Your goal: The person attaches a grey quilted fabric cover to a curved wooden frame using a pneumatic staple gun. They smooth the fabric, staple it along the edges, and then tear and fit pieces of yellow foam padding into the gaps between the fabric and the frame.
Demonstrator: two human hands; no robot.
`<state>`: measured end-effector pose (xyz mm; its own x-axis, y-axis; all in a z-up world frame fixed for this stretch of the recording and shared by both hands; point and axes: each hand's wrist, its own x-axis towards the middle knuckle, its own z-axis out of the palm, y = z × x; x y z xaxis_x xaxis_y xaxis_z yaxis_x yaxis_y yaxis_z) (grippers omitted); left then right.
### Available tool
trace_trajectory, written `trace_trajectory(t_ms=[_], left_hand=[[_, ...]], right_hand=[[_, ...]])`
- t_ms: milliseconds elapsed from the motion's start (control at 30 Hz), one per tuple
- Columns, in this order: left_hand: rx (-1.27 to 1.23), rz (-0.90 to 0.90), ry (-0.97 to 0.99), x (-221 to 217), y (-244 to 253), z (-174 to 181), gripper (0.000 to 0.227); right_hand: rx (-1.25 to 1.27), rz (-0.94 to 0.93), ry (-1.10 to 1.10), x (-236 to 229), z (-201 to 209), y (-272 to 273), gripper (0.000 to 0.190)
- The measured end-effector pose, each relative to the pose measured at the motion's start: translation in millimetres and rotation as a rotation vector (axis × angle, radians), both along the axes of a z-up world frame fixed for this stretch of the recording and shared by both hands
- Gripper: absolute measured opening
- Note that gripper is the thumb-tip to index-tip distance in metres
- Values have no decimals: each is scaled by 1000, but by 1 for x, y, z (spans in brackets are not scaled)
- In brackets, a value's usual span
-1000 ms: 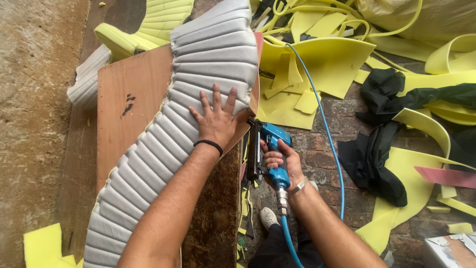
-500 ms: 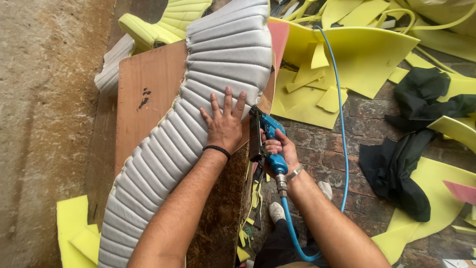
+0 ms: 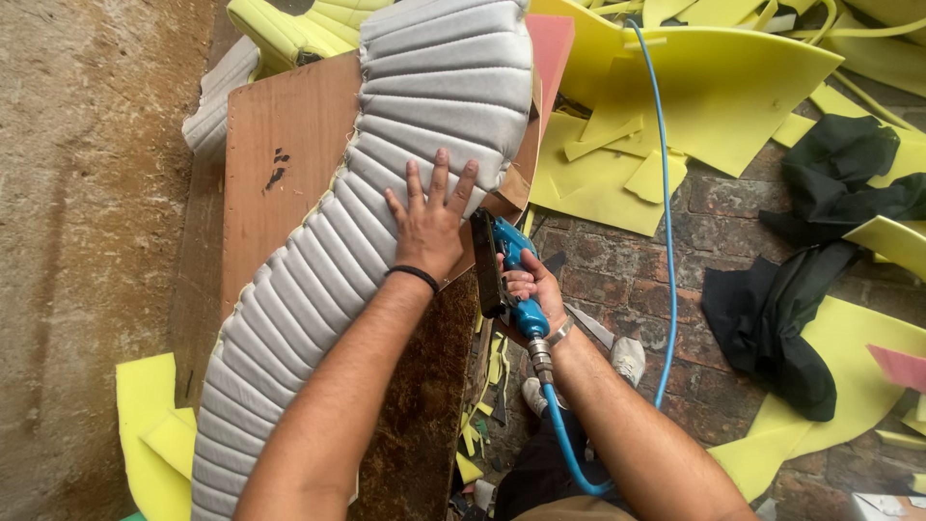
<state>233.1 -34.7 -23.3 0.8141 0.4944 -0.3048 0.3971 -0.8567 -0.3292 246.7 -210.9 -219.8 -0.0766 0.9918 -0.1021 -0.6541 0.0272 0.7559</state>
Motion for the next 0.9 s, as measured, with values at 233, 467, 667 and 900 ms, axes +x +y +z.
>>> trace_trajectory(t_ms=[233, 467, 667, 900], left_hand=[[-215, 17, -161, -70, 27, 28, 108], [-51, 47, -164, -79, 10, 4, 110], [-18, 7, -176, -80, 13, 8, 107], [-312, 125, -90, -107, 28, 45, 104]], right_hand=[[8, 36, 7, -4, 38, -16, 46], [-9, 105, 111, -27, 73, -9, 38], [-69, 131, 121, -45, 71, 1, 39], [-75, 169, 78, -60, 78, -1, 40]])
